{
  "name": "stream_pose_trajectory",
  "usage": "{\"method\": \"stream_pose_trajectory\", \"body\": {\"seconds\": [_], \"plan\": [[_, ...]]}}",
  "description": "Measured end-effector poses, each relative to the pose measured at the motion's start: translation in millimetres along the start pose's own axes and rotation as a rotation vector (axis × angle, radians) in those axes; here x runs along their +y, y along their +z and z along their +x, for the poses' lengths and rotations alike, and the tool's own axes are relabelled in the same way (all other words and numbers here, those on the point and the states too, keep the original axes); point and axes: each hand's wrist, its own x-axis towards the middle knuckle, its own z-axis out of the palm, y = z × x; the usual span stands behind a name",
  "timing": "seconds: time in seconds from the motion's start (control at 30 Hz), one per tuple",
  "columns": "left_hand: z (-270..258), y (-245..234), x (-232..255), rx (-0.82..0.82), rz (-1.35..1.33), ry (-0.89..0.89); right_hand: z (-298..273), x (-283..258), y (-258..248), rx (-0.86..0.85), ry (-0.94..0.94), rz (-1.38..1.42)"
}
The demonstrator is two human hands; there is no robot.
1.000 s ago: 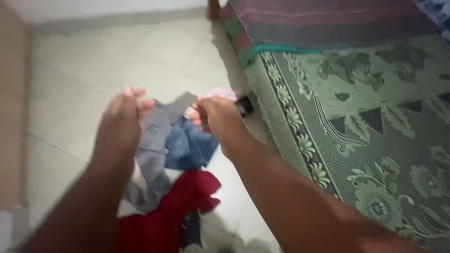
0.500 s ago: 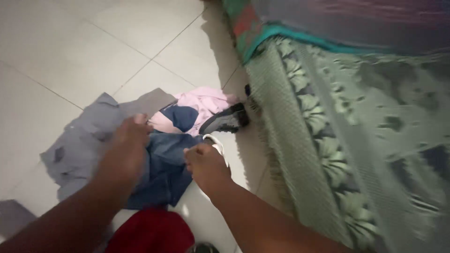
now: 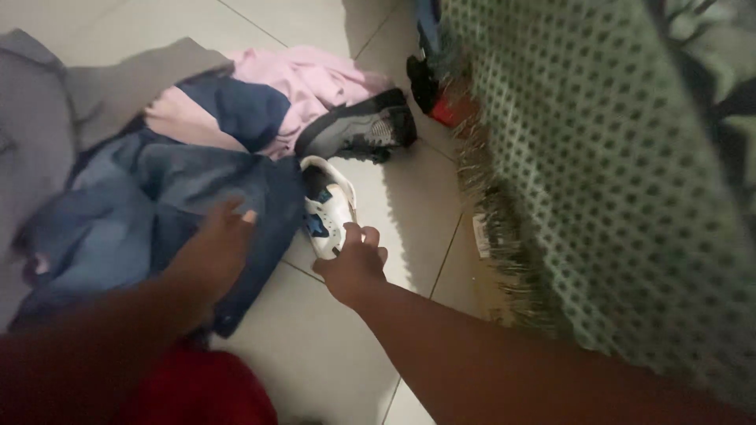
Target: The person picks up a white sneaker from the floor, places it on a metal shoe rack, then picks up a gray sneaker and places it on the same rack. They later pick up another gray sneaker from the floor and place it on the rack, adjusting the arrangement of shoes.
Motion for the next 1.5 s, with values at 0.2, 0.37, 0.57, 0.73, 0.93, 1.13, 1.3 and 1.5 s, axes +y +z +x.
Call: {"method": "stream_pose_trajectory", "body": {"seconds": [0.2, 0.37, 0.57, 0.73, 0.93, 1.13, 1.3, 1.5], "plan": [[24, 38, -6, -0.088, 0.175, -0.184, 18, 17, 25, -0.071, -0.073, -0.095], [30, 68, -28, -0.013, 0.163, 0.066, 15, 17, 41, -0.165, -0.158, -0.171], [18, 76, -25, 0.116, 0.300, 0.029, 32, 40, 49, 0.105, -0.362, -0.181], [10, 76, -32, 0.190, 0.297, 0.165, 28, 58, 63, 0.177, -0.601, 0.064], [-5, 43, 7, 0.201, 0.130, 0.106, -15, 7, 16, 0.058, -0.340, 0.291], [-40, -13, 103, 0.108, -0.334, -0.443, -48, -55, -57, 0.167, -0.417, 0.464], [-67, -70, 182, -0.028, -0.840, -0.215, -95, -131, -149, 0.201, -0.560, 0.505], [-107, -185, 297, 0.236, -0.683, -0.311, -165, -249, -249, 0.270, -0.835, 0.550]]}}
